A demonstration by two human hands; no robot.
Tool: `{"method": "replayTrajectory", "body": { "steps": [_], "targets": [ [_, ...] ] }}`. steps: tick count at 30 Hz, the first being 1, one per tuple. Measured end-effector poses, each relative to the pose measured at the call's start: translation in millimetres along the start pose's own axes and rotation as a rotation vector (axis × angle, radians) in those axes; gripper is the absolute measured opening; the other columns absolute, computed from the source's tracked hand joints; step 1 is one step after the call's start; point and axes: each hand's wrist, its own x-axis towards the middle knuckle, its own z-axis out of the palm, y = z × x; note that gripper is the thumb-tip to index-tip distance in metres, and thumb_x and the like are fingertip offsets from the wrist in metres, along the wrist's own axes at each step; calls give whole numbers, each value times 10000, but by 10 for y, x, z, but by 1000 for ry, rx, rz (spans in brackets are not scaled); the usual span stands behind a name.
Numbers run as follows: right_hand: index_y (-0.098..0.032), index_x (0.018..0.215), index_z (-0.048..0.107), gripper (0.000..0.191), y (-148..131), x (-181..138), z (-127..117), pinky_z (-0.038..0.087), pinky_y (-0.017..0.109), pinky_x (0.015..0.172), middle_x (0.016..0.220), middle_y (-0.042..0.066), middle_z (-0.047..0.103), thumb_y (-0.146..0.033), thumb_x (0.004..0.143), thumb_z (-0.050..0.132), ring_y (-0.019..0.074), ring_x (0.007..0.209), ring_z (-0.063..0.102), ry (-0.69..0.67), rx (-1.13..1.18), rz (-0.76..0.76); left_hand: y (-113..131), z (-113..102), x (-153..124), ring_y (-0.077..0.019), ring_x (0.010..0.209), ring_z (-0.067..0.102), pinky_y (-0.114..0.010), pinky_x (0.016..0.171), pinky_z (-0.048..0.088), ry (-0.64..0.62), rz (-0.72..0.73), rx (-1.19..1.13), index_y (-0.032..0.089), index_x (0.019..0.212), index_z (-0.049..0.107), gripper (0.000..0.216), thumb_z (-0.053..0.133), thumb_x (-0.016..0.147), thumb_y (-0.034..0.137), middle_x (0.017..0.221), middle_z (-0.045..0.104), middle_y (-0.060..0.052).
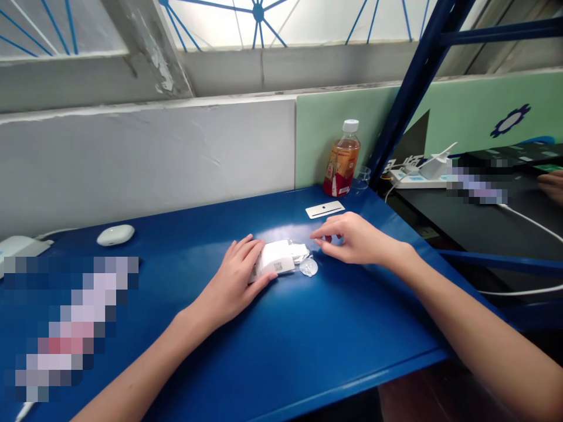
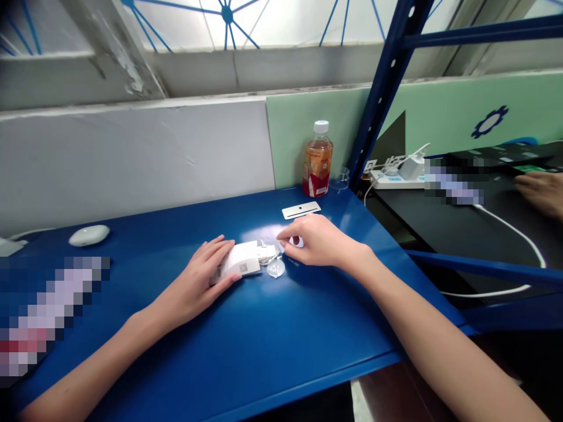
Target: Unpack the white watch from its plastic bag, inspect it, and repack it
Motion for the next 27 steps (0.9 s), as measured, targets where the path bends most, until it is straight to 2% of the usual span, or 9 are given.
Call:
{"method": "replayTrajectory", "body": {
  "steps": [7,10,13,15,21,23,27],
  "targets": [
    [-235,1071,768,341,-136,-10,-20,444,305,612,807,38,768,-142,790,600,201,655,663,-165,51,-5,47,-7,-6,-336,1454,353,-600,1190,218,-24,0,16,180,1417,441,499,469,1010,466,1453,526,-158],
    [-200,1216,703,453,-189,-23,-7,481,314,658,974,72,777,-162,776,604,226,757,692,-218,69,-14,70,-15,-2,-334,1455,354,-602,1195,207,-21,12,18,177,1406,448,480,463,1015,454,1458,519,-166],
    [-135,1369,582,594,-238,-37,33,513,351,759,1171,124,737,-175,776,595,271,920,696,-234,81,-15,81,-8,-6,-330,1445,372,-598,1194,220,-7,33,19,174,1408,445,478,466,1016,448,1460,515,-171],
    [-112,1436,499,671,-256,-44,71,521,363,777,1238,143,710,-175,775,589,281,956,692,-242,108,-20,90,0,-9,-323,1431,397,-584,1196,230,6,46,21,167,1408,448,484,470,1014,446,1452,521,-173],
    [-113,1474,439,723,-189,-45,117,513,305,646,1254,147,708,-162,767,588,227,823,709,-266,219,13,131,0,-5,-294,1370,480,-580,1196,228,21,54,8,185,1466,436,521,497,1007,423,1434,553,-153],
    [-118,1468,450,718,-169,-42,109,498,281,602,1203,135,735,-151,763,582,213,790,709,-279,259,35,140,3,-5,-299,1395,454,-584,1191,234,-4,59,18,213,1462,470,488,501,1012,400,1476,522,-142],
    [-130,1446,483,683,-183,-36,118,501,286,622,1177,129,747,-153,773,594,188,724,686,-266,271,27,163,14,-17,-307,1463,350,-597,1197,205,-43,53,32,232,1461,489,463,483,1025,386,1537,455,-121]
  ]
}}
